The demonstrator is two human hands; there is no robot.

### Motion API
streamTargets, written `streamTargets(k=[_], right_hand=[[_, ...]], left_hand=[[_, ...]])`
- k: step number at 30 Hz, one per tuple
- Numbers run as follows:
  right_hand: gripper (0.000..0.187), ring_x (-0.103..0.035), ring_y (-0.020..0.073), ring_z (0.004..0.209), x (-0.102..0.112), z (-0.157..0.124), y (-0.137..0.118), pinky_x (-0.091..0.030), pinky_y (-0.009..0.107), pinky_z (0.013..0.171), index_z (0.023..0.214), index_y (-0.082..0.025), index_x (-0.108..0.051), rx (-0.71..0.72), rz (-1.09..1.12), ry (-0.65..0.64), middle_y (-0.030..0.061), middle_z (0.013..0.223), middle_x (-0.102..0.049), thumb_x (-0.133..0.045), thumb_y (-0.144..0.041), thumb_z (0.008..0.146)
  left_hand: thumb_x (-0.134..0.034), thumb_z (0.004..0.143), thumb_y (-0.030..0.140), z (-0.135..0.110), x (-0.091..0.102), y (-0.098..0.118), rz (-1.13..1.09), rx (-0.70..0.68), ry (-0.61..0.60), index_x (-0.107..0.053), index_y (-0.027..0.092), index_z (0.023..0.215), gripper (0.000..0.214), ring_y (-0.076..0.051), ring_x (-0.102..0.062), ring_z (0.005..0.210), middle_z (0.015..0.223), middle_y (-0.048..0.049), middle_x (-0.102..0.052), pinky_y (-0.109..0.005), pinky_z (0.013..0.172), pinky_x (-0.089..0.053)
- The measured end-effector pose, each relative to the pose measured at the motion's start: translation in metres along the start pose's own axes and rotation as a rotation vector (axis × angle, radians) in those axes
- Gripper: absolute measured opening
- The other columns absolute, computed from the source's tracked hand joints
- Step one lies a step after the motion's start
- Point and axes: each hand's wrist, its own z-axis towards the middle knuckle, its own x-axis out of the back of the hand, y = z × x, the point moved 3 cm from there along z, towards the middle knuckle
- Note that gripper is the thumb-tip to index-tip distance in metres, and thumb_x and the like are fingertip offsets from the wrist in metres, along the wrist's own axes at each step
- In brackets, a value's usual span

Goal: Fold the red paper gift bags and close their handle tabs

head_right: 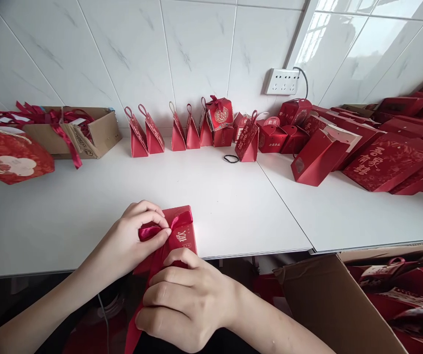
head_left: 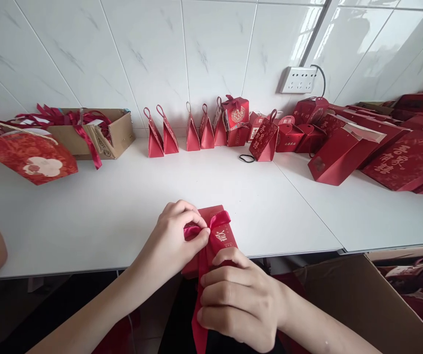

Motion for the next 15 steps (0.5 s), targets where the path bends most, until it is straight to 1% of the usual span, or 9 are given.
streamTargets(k=[2,4,5,7,8,10,12,13,15], right_hand=[[0.032,-0.065,0.0118,0.077,0.003,-0.001,-0.002,-0.049,0.031,0.085,0.083,-0.015,-0.067,-0.012,-0.015,-0.062,0.0003,0.073,-0.07,-0.038,-0.01,0.096],[0.031,-0.066,0.0139,0.078,0.01,-0.002,-0.003,-0.047,0.036,0.093,0.088,-0.013,-0.066,-0.03,-0.007,-0.107,0.0024,0.076,-0.071,-0.036,-0.012,0.096],[0.03,-0.066,0.0155,0.079,0.015,-0.001,-0.002,-0.047,0.038,0.093,0.091,-0.012,-0.066,-0.049,0.007,-0.104,0.0043,0.078,-0.071,-0.036,-0.016,0.096],[0.028,-0.064,0.0181,0.078,0.031,0.0,0.006,-0.05,0.04,0.083,0.095,-0.012,-0.063,-0.153,0.024,-0.018,0.0072,0.079,-0.068,-0.037,-0.023,0.096],[0.026,-0.063,0.0181,0.075,0.038,0.001,0.013,-0.05,0.037,0.075,0.092,-0.014,-0.062,-0.264,0.006,0.036,0.0071,0.078,-0.066,-0.039,-0.025,0.096],[0.024,-0.056,0.0157,0.063,0.048,0.002,0.033,-0.045,0.03,0.06,0.081,-0.017,-0.057,-0.589,-0.072,0.07,0.0041,0.07,-0.06,-0.042,-0.028,0.096],[0.035,-0.045,0.0131,0.054,0.048,0.0,0.054,-0.037,0.028,0.052,0.068,-0.02,-0.05,-0.935,-0.1,-0.03,0.0,0.061,-0.051,-0.041,-0.04,0.096],[0.042,-0.04,0.0122,0.051,0.044,-0.001,0.062,-0.034,0.028,0.05,0.064,-0.021,-0.046,-1.065,-0.074,-0.096,-0.0015,0.058,-0.047,-0.039,-0.048,0.096],[0.05,-0.033,0.0111,0.05,0.034,-0.002,0.073,-0.029,0.027,0.049,0.059,-0.022,-0.038,-1.212,0.017,-0.18,-0.0036,0.054,-0.038,-0.036,-0.058,0.093]], left_hand=[[-0.057,0.081,0.031,-0.001,0.001,-0.001,0.002,-0.011,-0.002,-0.062,0.023,0.07,0.015,-0.021,-0.057,0.093,0.089,-0.0022,-0.062,-0.035,0.084,-0.048],[-0.057,0.083,0.033,-0.002,0.005,-0.001,-0.009,-0.027,0.011,-0.062,0.023,0.075,0.014,-0.02,-0.057,0.093,0.09,-0.0019,-0.062,-0.034,0.085,-0.047],[-0.056,0.084,0.035,-0.003,0.008,-0.002,-0.017,-0.027,0.027,-0.062,0.023,0.079,0.015,-0.02,-0.058,0.093,0.091,-0.0018,-0.063,-0.033,0.085,-0.047],[-0.052,0.086,0.04,-0.006,0.017,-0.004,-0.024,0.013,0.076,-0.062,0.023,0.085,0.019,-0.019,-0.058,0.09,0.091,-0.0019,-0.063,-0.032,0.084,-0.047],[-0.05,0.087,0.043,-0.007,0.021,-0.006,-0.019,0.052,0.1,-0.062,0.023,0.086,0.022,-0.019,-0.058,0.087,0.09,-0.0018,-0.064,-0.031,0.081,-0.047],[-0.046,0.088,0.047,-0.009,0.027,-0.007,0.003,0.151,0.109,-0.059,0.023,0.08,0.029,-0.018,-0.058,0.079,0.083,-0.0012,-0.064,-0.029,0.072,-0.047],[-0.044,0.087,0.053,-0.011,0.028,-0.009,0.024,0.249,0.055,-0.055,0.022,0.072,0.036,-0.017,-0.055,0.066,0.072,0.0004,-0.061,-0.027,0.062,-0.043],[-0.044,0.086,0.055,-0.011,0.027,-0.009,0.032,0.287,0.021,-0.053,0.022,0.069,0.038,-0.016,-0.053,0.061,0.067,0.0014,-0.058,-0.026,0.058,-0.041],[-0.044,0.084,0.057,-0.012,0.023,-0.01,0.033,0.336,-0.03,-0.049,0.022,0.065,0.04,-0.014,-0.048,0.055,0.06,0.0031,-0.053,-0.025,0.053,-0.037]])
